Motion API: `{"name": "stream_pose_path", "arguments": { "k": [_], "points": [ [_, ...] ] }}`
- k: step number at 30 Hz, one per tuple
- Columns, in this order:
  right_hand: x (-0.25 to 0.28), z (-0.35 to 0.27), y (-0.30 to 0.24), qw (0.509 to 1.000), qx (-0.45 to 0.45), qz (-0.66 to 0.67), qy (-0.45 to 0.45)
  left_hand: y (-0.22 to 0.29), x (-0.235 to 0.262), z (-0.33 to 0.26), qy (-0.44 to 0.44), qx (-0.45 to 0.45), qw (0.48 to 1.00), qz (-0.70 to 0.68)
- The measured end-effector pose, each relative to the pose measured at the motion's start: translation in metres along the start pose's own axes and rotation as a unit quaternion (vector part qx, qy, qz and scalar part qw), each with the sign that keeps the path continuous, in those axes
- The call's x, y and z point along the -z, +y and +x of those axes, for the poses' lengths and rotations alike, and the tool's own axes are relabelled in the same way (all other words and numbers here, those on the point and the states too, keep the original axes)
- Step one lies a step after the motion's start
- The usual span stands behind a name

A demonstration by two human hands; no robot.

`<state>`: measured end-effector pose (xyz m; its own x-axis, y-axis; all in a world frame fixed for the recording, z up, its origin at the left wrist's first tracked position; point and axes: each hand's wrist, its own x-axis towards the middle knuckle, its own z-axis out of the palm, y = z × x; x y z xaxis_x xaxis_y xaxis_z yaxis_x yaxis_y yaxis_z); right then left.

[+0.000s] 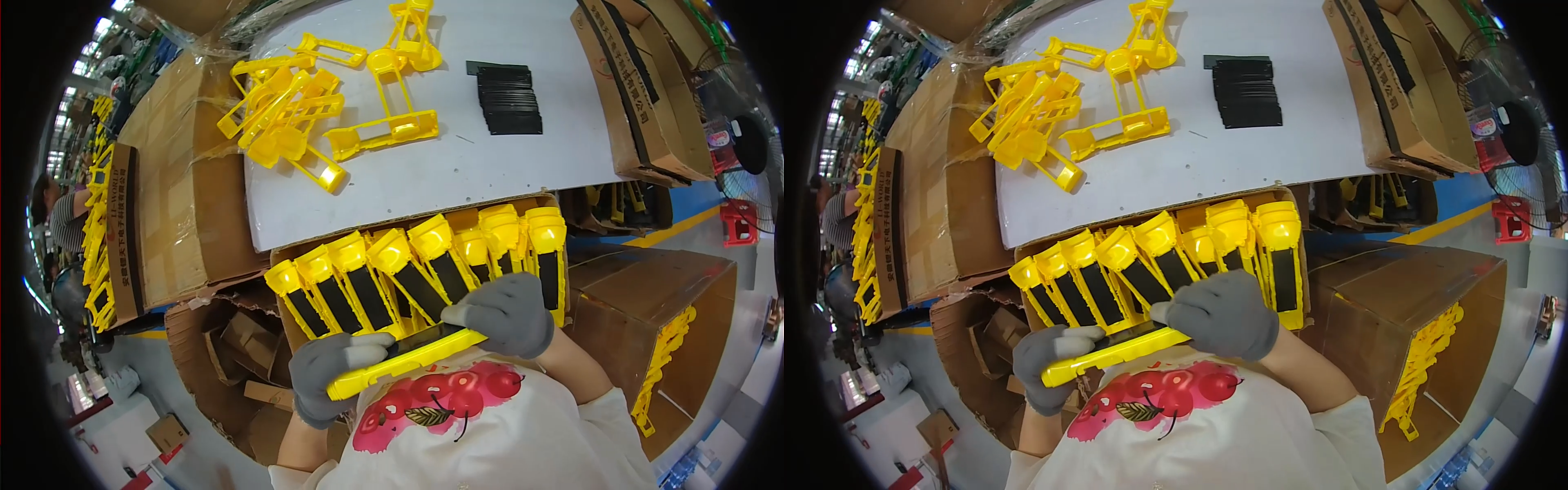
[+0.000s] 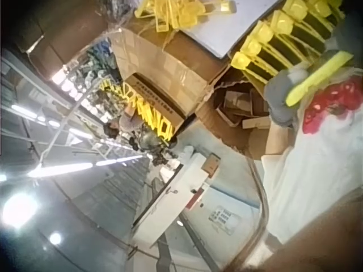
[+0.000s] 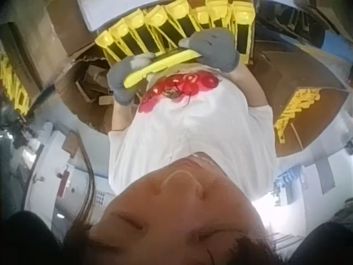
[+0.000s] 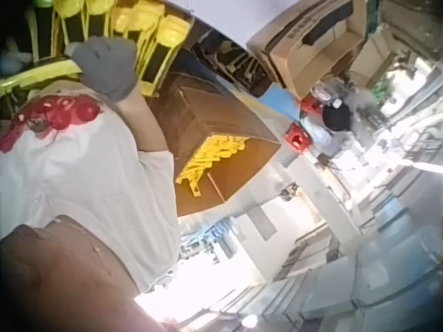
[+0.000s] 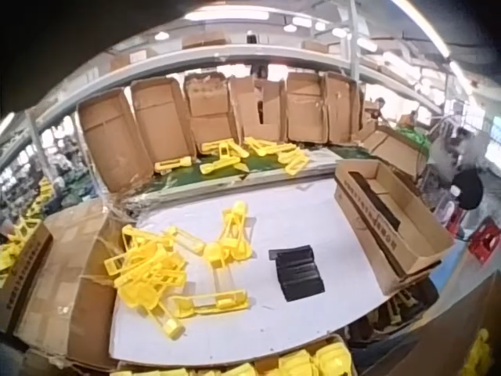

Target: Manually attaching solar panels to yellow plastic light housings at a factory workstation.

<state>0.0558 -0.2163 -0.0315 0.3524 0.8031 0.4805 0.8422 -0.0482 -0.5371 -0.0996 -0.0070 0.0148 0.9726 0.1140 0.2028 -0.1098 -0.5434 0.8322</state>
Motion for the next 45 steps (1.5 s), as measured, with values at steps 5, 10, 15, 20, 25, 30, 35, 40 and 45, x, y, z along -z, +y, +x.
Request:
{"name": "stream_pose_path", "arguments": {
  "k": [5, 10, 15, 20, 25, 30, 35, 40, 45],
  "points": [
    [-0.003, 0.004, -0.011, 0.966, -0.190, 0.130, -0.122, 0.004, 0.015, -0.012, 0.019, 0.331, 0.914, -0.233],
    [0.010, -0.002, 0.000, 0.927, -0.301, 0.207, -0.086, -0.032, 0.103, 0.011, -0.129, 0.431, 0.889, -0.083],
    [0.020, 0.004, 0.010, 0.936, -0.303, 0.170, -0.048, -0.059, 0.089, 0.046, -0.168, 0.326, 0.918, 0.152],
    [0.056, 0.007, 0.058, 0.930, -0.365, 0.003, 0.048, -0.054, 0.076, 0.098, -0.100, 0.166, 0.911, 0.363],
    [0.069, 0.025, 0.159, 0.944, -0.288, -0.137, 0.090, -0.119, 0.034, 0.185, 0.006, -0.034, 0.904, 0.426],
    [0.069, 0.029, 0.201, 0.933, -0.250, -0.256, 0.023, -0.159, 0.016, 0.197, 0.038, -0.053, 0.914, 0.400],
    [0.067, 0.025, 0.210, 0.935, -0.234, -0.266, -0.014, -0.133, 0.024, 0.180, 0.117, 0.003, 0.983, 0.142],
    [0.067, 0.046, 0.191, 0.944, -0.172, -0.283, -0.019, -0.103, 0.031, 0.150, 0.140, 0.197, 0.964, -0.110],
    [0.048, 0.065, 0.184, 0.934, -0.173, -0.276, -0.148, -0.096, 0.038, 0.130, 0.142, 0.281, 0.933, -0.175]
  ]
}}
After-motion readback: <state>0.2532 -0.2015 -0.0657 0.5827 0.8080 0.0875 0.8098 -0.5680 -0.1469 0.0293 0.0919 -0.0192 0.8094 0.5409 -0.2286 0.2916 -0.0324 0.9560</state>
